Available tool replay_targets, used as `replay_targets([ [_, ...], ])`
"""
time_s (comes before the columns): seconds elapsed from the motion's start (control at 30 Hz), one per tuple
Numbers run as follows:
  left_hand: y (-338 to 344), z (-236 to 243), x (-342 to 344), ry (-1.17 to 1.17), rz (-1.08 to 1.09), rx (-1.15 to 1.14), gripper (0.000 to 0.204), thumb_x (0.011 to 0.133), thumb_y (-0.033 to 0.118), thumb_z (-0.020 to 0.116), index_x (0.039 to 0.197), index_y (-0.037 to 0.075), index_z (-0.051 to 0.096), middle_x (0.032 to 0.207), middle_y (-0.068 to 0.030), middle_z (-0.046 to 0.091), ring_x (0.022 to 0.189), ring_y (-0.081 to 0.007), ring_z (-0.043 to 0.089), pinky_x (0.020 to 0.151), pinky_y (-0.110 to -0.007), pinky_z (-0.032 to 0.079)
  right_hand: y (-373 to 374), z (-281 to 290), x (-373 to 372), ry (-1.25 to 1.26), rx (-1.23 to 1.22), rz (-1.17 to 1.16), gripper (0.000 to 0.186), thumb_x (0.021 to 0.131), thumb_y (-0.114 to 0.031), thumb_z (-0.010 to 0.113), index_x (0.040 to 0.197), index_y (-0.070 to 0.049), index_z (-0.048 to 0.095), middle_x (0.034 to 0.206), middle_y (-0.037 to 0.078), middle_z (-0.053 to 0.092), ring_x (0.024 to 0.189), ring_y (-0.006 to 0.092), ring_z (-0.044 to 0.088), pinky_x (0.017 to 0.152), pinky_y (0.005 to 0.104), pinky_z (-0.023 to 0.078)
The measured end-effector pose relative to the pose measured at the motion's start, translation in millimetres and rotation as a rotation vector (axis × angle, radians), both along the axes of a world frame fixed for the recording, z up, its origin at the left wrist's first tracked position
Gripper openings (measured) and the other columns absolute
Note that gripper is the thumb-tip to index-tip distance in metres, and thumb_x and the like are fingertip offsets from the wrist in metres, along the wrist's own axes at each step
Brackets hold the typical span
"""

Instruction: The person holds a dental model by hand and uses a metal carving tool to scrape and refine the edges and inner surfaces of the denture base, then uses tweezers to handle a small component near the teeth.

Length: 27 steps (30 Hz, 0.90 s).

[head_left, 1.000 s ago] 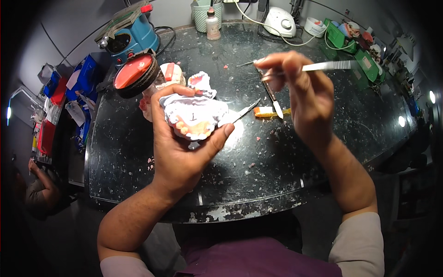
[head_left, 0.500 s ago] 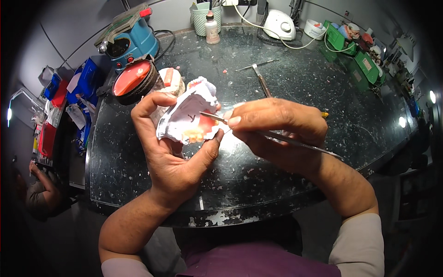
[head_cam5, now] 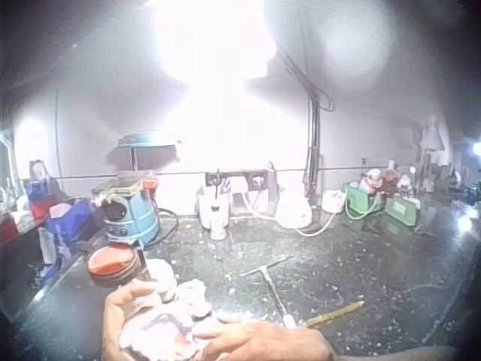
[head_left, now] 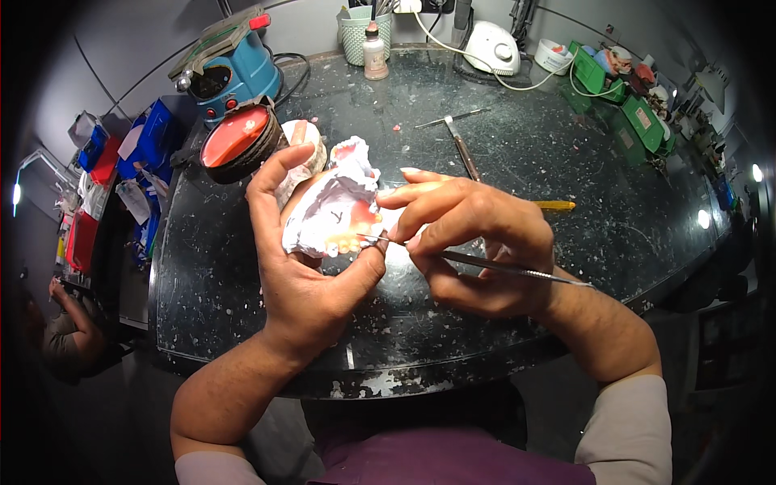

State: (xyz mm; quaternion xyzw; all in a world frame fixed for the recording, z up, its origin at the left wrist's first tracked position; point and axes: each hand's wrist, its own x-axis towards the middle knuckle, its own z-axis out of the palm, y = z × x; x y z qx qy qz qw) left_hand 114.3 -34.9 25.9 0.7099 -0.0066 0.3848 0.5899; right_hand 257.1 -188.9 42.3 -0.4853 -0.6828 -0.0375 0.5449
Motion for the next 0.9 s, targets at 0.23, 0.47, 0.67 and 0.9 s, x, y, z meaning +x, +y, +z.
replay_targets([
  [0.23, 3.6, -2.7, 0.0, 0.074, -0.046, -0.079, 0.082, 0.077, -0.004, 0.075, 0.149, -0.001, 0.037, 0.136, -0.0149, 0.052, 0.122, -0.0207, 0.058, 0.106, -0.034, 0.049, 2.0, -4.1, 2.3, 0.029, 0.005, -0.036, 0.026, 0.074, 0.008, 0.075, 0.095, -0.005, 0.064, 0.101, 0.011, 0.073, 0.107, 0.0284, 0.074, 0.091, 0.0382, 0.060],
  [0.47, 1.0, 0.8, -0.2, 0.087, -0.027, -0.008, 0.074, 0.078, -0.004, 0.073, 0.146, -0.003, 0.047, 0.140, -0.0143, 0.055, 0.126, -0.0183, 0.058, 0.108, -0.032, 0.046, 5.3, -7.9, 2.6, 0.001, 0.019, -0.039, 0.027, 0.076, 0.008, 0.075, 0.097, -0.004, 0.063, 0.103, 0.010, 0.071, 0.108, 0.0291, 0.073, 0.089, 0.0382, 0.060],
  [0.67, -2.8, -1.4, -1.9, 0.119, 0.014, 0.004, 0.069, 0.079, -0.005, 0.073, 0.144, -0.002, 0.051, 0.140, -0.0128, 0.057, 0.126, -0.0170, 0.058, 0.107, -0.031, 0.047, 5.4, -10.7, -2.9, 0.003, -0.030, -0.107, 0.027, 0.079, 0.008, 0.076, 0.100, -0.005, 0.064, 0.104, 0.010, 0.071, 0.104, 0.0282, 0.072, 0.089, 0.0370, 0.058],
  [0.9, -2.8, 1.4, -2.7, 0.185, 0.062, 0.077, 0.069, 0.077, -0.004, 0.074, 0.142, -0.002, 0.052, 0.138, -0.0141, 0.059, 0.127, -0.0189, 0.059, 0.107, -0.032, 0.047, 2.9, -10.1, -1.3, 0.079, -0.117, -0.099, 0.029, 0.079, 0.006, 0.076, 0.101, -0.008, 0.065, 0.107, 0.007, 0.071, 0.105, 0.0255, 0.071, 0.092, 0.0398, 0.056],
])
